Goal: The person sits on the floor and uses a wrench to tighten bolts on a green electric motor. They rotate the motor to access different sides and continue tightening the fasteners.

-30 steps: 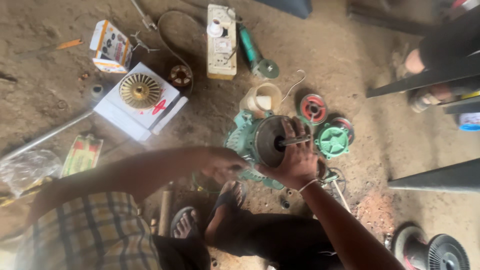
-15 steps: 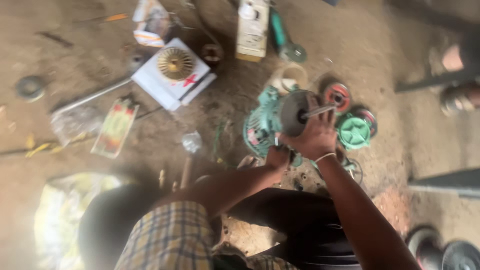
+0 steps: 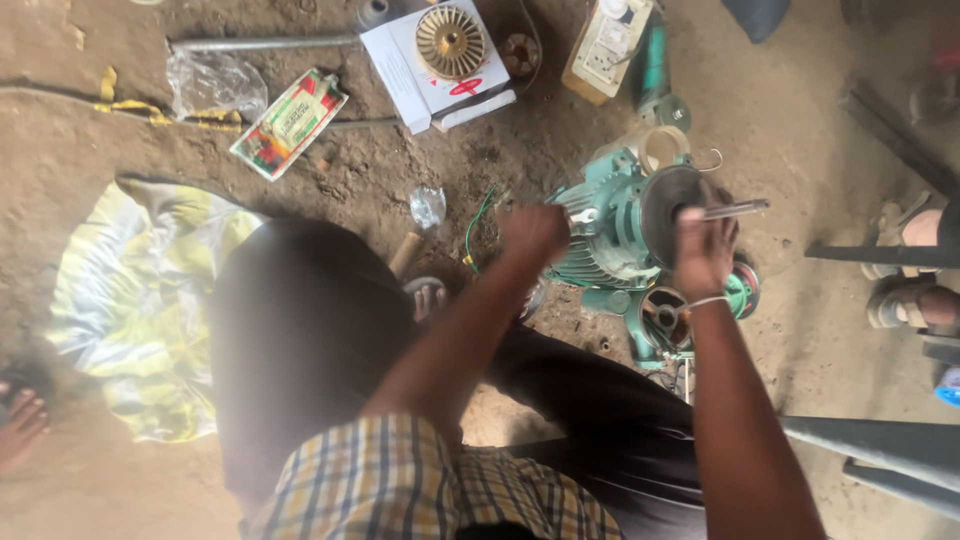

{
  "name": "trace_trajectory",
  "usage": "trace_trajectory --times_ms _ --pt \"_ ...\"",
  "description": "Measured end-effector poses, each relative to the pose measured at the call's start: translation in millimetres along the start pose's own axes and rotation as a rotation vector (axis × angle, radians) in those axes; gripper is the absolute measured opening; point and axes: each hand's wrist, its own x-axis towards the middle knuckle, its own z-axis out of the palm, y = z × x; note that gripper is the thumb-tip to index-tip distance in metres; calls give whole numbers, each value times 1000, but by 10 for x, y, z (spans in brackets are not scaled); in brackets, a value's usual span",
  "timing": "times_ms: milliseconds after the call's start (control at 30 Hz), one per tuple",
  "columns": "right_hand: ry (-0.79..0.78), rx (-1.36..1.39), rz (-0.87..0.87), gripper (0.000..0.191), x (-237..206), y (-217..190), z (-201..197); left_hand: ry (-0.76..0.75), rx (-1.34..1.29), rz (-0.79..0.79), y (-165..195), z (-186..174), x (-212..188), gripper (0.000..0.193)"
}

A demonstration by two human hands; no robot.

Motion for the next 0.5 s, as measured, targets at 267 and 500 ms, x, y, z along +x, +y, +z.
trace_trajectory --times_ms 267,500 --pt "67 -109 -110 89 147 387 187 -278 210 347 280 -759 508 34" --pt "58 -183 -95 94 15 17 46 -395 305 520 563 -645 981 37"
